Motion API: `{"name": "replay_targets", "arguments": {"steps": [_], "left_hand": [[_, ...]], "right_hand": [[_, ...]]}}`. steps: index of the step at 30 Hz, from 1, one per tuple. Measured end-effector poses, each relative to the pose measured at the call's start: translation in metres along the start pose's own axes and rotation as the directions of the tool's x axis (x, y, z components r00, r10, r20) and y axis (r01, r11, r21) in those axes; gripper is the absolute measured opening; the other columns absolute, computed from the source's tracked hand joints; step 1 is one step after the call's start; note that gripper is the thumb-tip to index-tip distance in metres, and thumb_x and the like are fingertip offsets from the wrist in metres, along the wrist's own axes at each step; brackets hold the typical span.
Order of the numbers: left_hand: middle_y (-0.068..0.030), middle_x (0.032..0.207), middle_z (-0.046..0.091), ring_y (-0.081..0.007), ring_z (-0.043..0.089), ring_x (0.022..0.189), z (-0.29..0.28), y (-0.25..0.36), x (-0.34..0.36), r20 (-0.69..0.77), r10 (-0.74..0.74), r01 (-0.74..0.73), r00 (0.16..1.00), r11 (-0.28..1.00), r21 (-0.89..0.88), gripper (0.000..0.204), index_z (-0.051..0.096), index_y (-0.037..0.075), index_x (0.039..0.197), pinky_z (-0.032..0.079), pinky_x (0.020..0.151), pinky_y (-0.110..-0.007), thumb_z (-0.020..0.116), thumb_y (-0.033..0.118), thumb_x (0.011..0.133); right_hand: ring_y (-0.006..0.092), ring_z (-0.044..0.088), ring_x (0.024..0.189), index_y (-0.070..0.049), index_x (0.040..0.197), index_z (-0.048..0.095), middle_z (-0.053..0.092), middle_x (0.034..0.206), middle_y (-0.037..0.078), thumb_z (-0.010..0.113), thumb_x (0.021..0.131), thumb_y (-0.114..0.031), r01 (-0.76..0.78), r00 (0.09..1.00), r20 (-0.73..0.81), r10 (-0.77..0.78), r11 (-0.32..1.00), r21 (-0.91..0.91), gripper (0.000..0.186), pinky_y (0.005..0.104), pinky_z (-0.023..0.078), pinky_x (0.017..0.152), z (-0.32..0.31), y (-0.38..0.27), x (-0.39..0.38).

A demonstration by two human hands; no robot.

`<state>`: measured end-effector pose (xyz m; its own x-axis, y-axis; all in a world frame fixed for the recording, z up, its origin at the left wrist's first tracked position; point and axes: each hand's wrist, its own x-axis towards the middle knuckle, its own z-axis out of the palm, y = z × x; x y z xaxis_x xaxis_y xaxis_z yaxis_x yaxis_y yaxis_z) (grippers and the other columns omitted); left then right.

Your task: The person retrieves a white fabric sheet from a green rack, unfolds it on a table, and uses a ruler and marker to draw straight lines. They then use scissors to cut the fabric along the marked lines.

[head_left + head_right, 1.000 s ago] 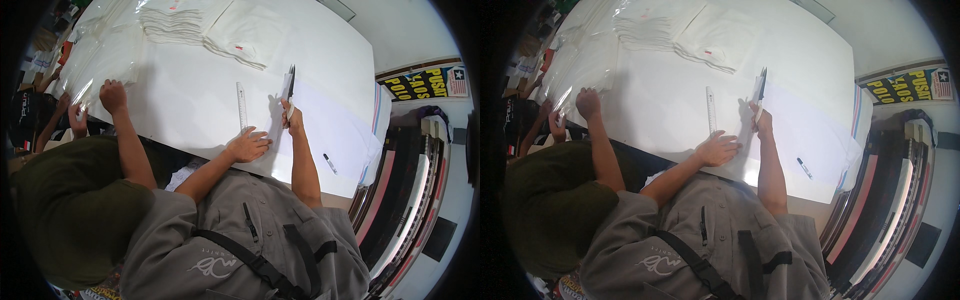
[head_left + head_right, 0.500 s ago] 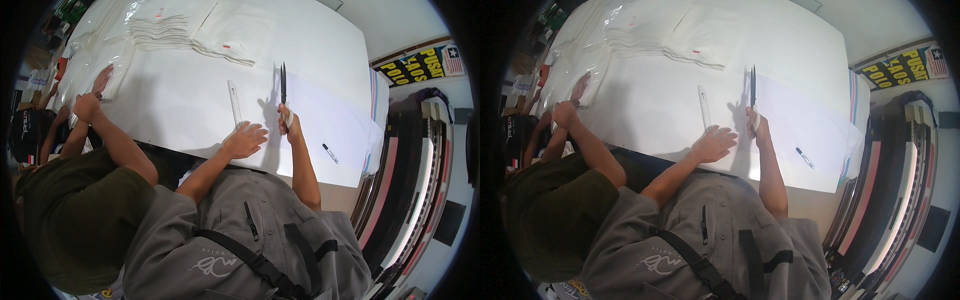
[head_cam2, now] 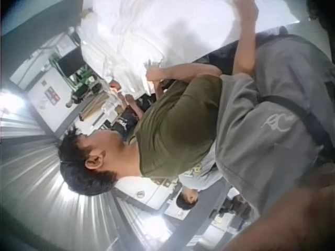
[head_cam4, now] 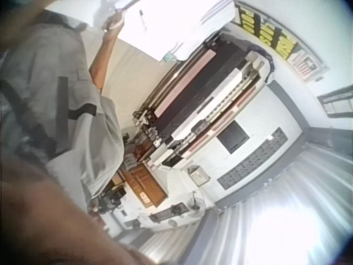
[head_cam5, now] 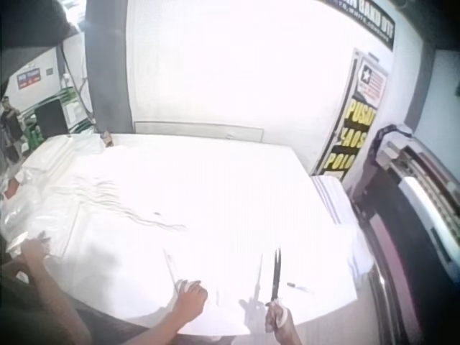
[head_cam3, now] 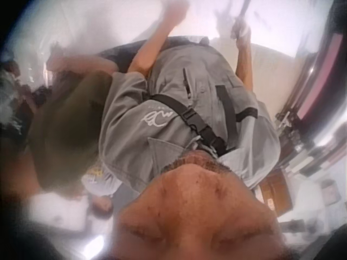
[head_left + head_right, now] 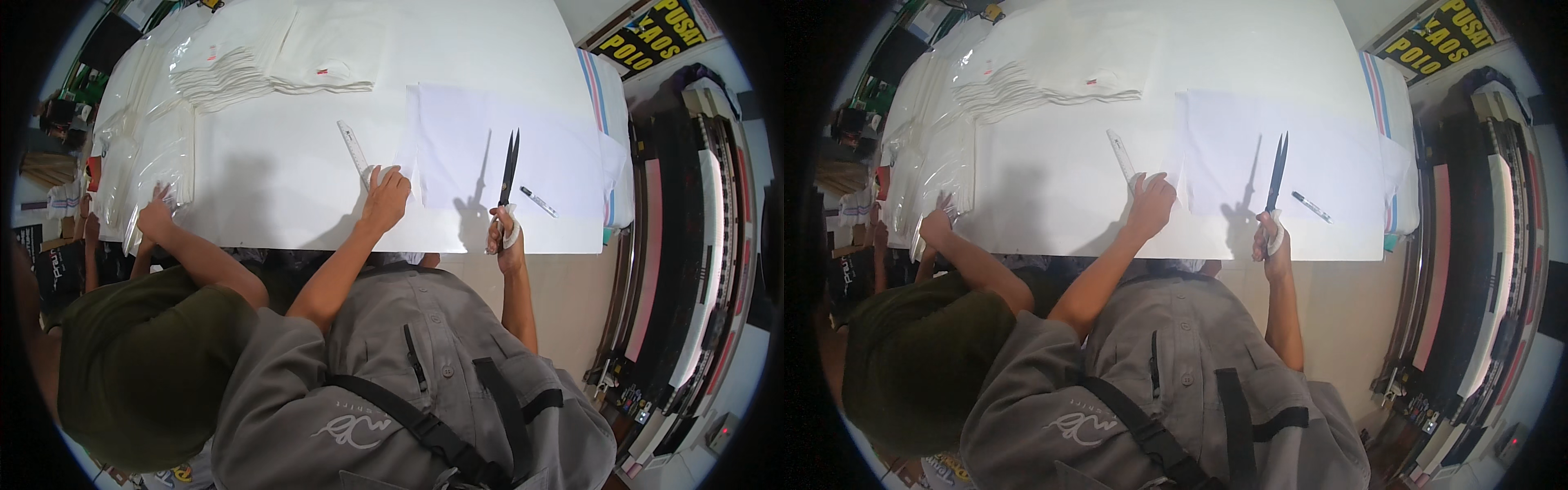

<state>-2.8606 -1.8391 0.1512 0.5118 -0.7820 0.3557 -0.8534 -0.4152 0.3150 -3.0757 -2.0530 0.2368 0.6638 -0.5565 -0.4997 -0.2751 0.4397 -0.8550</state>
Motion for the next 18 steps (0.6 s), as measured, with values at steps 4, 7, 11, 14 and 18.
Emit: {"name": "replay_targets", "arguments": {"steps": [4, 7, 11, 14, 18], "left_hand": [[-0.0109, 0.108, 0.069, -0.0309, 0.062, 0.121, -0.023, 0.032, -0.032, 0.37, -0.125, 0.224, 0.92, 0.945, -0.237, 0.02, 0.068, 0.003, 0.108, 0.038, 0.113, -0.05, 0.054, 0.017, 0.105], [-0.0129, 0.108, 0.071, -0.0306, 0.065, 0.119, -0.075, 0.066, -0.033, 0.804, 0.056, 0.668, 0.592, 0.524, -0.528, 0.03, 0.067, 0.0, 0.114, 0.046, 0.106, -0.044, 0.057, 0.027, 0.107], [-0.0131, 0.122, 0.07, -0.0302, 0.063, 0.124, -0.074, 0.072, -0.024, 0.827, 0.004, 0.759, 0.563, 0.395, -0.519, 0.04, 0.066, 0.0, 0.125, 0.049, 0.103, -0.043, 0.061, 0.035, 0.105], [-0.0114, 0.143, 0.061, -0.0339, 0.052, 0.139, -0.024, 0.064, -0.011, 0.36, -0.227, 0.362, 0.905, 0.854, -0.372, 0.047, 0.063, 0.002, 0.136, 0.04, 0.113, -0.055, 0.061, 0.037, 0.104], [-0.0083, 0.164, 0.043, -0.0363, 0.029, 0.155, 0.002, 0.052, 0.004, 0.217, -0.136, 0.125, 0.967, 0.99, 0.067, 0.058, 0.058, 0.003, 0.146, 0.021, 0.119, -0.072, 0.059, 0.042, 0.103]], "right_hand": [[0.0078, 0.044, 0.044, -0.005, 0.113, 0.059, 0.043, 0.061, -0.005, 0.069, 0.097, -0.053, -0.047, 0.997, -0.058, 0.046, 0.999, -0.012, 0.051, 0.0248, 0.035, 0.042, -0.019, 0.016, -0.018], [0.0083, 0.045, 0.044, -0.004, 0.113, 0.061, 0.043, 0.061, -0.005, 0.072, 0.095, -0.052, -0.046, 0.995, -0.09, 0.042, 0.998, -0.036, 0.052, 0.0252, 0.035, 0.041, -0.035, 0.024, -0.029], [0.0088, 0.046, 0.043, -0.004, 0.111, 0.063, 0.044, 0.061, -0.005, 0.074, 0.094, -0.05, -0.077, 0.992, -0.098, 0.077, 0.997, 0.002, 0.05, 0.0255, 0.035, 0.04, -0.041, 0.024, -0.037], [0.0088, 0.045, 0.043, -0.005, 0.109, 0.063, 0.044, 0.061, -0.004, 0.075, 0.093, -0.049, -0.068, 0.991, -0.11, 0.07, 0.997, 0.025, 0.049, 0.0255, 0.035, 0.04, -0.045, 0.026, -0.043], [0.0098, 0.048, 0.043, -0.009, 0.098, 0.06, 0.048, 0.062, -0.003, 0.074, 0.096, -0.044, -0.05, 0.995, -0.082, 0.052, 0.998, 0.03, 0.038, 0.026, 0.035, 0.039, -0.047, 0.032, -0.044]]}}
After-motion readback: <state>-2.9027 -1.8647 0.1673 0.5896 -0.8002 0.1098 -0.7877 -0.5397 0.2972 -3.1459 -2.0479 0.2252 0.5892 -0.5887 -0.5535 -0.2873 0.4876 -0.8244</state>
